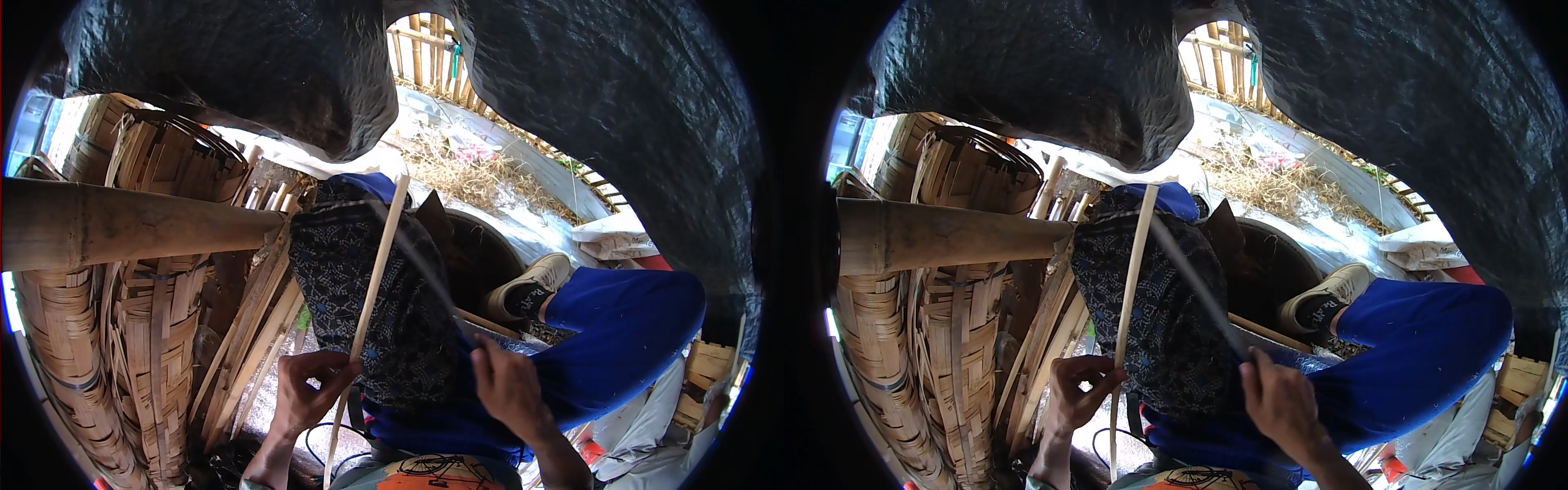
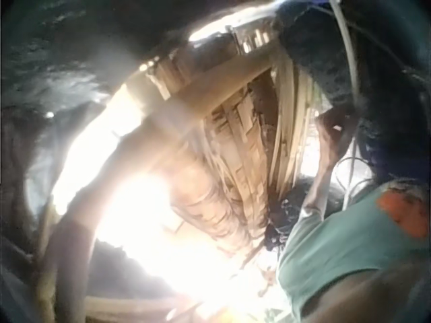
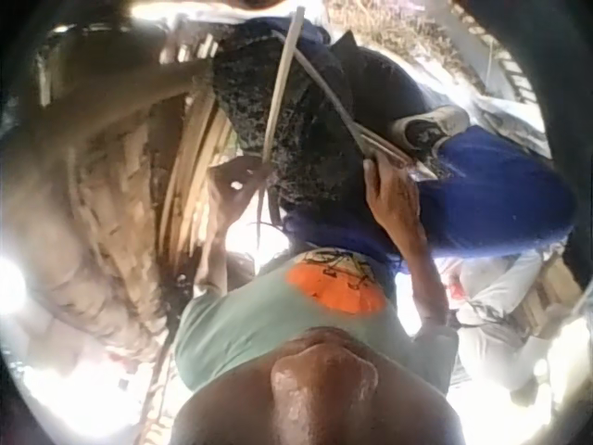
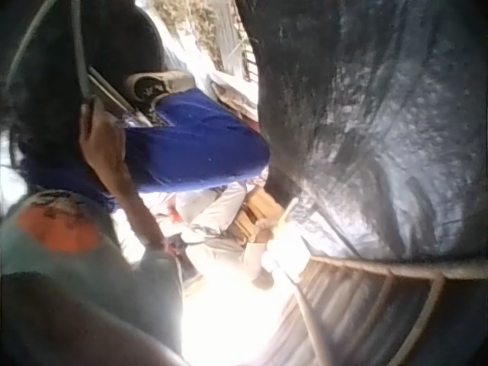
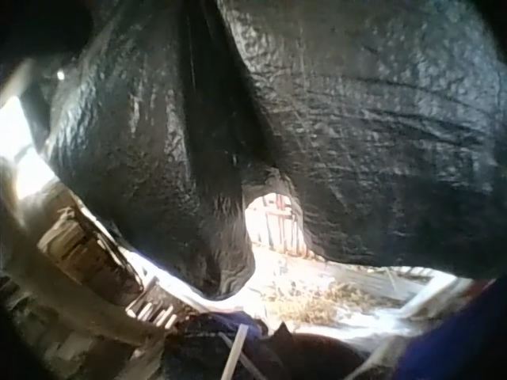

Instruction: Stripping and smoothing a thin bamboo strip using a machete.

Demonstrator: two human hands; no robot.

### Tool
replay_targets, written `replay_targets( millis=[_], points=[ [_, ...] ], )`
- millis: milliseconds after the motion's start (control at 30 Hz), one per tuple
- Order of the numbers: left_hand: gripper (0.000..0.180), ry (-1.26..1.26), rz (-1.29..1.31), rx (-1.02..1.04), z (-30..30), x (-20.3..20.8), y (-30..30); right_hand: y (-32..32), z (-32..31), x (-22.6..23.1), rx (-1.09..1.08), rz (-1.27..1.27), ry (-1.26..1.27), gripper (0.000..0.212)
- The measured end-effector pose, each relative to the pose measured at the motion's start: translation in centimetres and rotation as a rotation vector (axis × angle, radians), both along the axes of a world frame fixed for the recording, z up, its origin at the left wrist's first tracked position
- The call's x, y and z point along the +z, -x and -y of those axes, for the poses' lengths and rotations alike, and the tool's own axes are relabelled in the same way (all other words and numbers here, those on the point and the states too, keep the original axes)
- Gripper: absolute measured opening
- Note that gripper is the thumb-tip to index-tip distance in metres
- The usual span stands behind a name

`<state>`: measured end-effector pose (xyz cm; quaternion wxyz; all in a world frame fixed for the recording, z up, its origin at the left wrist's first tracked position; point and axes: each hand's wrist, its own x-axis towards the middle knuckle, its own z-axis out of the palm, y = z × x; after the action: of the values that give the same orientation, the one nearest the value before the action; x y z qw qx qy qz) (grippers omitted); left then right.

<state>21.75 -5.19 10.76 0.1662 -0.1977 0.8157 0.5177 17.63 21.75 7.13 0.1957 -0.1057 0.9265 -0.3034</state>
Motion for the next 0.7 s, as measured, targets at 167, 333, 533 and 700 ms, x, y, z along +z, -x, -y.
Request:
replay_targets(
  millis=[167, 333, 533, 700],
  points=[
    [0.018, 0.013, -0.006, 0.001, -0.1, 0.0, 0.0, -2.1, 2.0, -1.0, 0.097, 0.059, -0.020, 0.038],
    [0.017, -0.057, -0.020, -0.011, -0.2, -0.2, -0.3, -2.5, 1.4, -1.4, 0.254, -0.098, 0.052, 0.040],
    [0.017, -0.109, 0.039, 0.003, -0.7, 0.3, 0.3, -3.0, 1.1, -0.6, 0.441, -0.067, 0.046, 0.040],
    [0.015, -0.160, 0.024, -0.002, -0.7, 0.1, 0.7, -2.7, 2.0, -0.3, 0.589, 0.003, 0.030, 0.032]
  ],
)
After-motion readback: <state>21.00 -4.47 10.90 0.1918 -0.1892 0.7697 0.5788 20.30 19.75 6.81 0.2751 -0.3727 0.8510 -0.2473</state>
